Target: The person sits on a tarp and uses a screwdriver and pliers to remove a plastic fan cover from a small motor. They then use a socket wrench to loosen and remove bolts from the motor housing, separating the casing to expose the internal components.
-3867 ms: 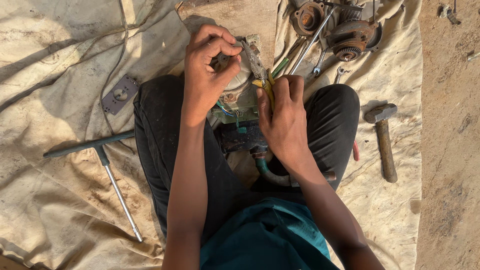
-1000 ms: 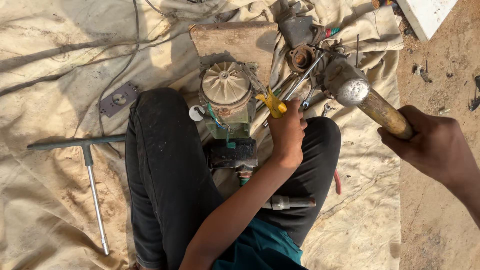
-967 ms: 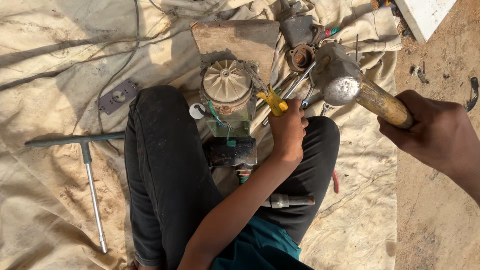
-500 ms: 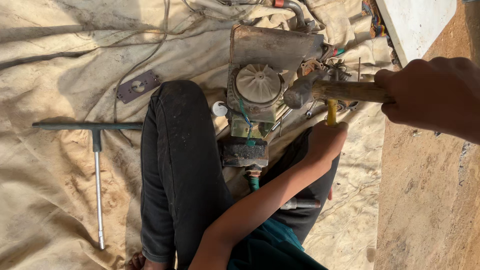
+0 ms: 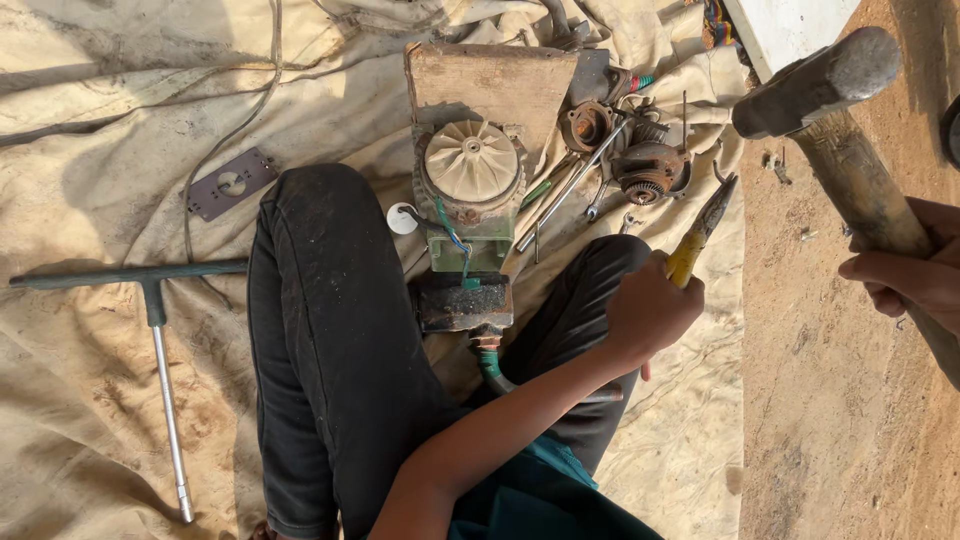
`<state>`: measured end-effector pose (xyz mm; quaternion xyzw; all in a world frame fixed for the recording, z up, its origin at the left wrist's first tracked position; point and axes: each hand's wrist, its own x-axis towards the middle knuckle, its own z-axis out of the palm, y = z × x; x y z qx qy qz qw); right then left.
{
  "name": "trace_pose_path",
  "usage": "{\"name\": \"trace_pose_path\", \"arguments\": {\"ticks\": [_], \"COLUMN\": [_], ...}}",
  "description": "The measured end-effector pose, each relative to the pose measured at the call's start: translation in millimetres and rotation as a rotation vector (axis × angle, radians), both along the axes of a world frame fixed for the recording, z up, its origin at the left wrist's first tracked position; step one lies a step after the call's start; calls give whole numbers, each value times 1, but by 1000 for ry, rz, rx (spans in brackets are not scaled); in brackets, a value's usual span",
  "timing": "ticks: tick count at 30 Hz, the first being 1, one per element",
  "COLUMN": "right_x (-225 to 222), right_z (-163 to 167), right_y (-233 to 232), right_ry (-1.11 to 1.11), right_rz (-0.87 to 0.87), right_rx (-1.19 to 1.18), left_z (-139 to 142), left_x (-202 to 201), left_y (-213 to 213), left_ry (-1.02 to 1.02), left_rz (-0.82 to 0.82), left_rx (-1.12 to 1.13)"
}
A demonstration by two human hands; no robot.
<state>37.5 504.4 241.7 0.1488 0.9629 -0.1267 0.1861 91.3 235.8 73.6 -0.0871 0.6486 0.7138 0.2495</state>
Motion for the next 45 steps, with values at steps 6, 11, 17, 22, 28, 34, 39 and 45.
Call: {"name": "trace_pose_path", "arguments": {"ticks": [6, 11, 17, 22, 28, 34, 39, 45], "right_x": [107, 172, 186, 132, 72, 47, 46, 37], "right_z": [-61, -197, -237, -156, -69, -40, -36, -35], "right_y": [0, 24, 11, -124, -285, -315, -317, -318], "right_ry": [125, -37, -175, 672, 882, 876, 925, 906], "right_rz": [-496, -740, -197, -58, 672, 652, 557, 532], "right_rx": [-348, -283, 489, -553, -443, -377, -343, -348], "left_z": [-18, -28, -31, -42, -56, -62, -64, -66], "left_x": [-4, -6, -3, -5, -1, -8, -6, -7], "left_y": [-5, -10, -29, -76, -107, -100, -94, -104], "left_ry": [57, 284, 421, 697, 742, 1008, 816, 983], "left_rz": [167, 316, 250, 235, 261, 346, 392, 386], "left_rx": [-28, 237, 600, 414, 283, -36, 341, 83]}}
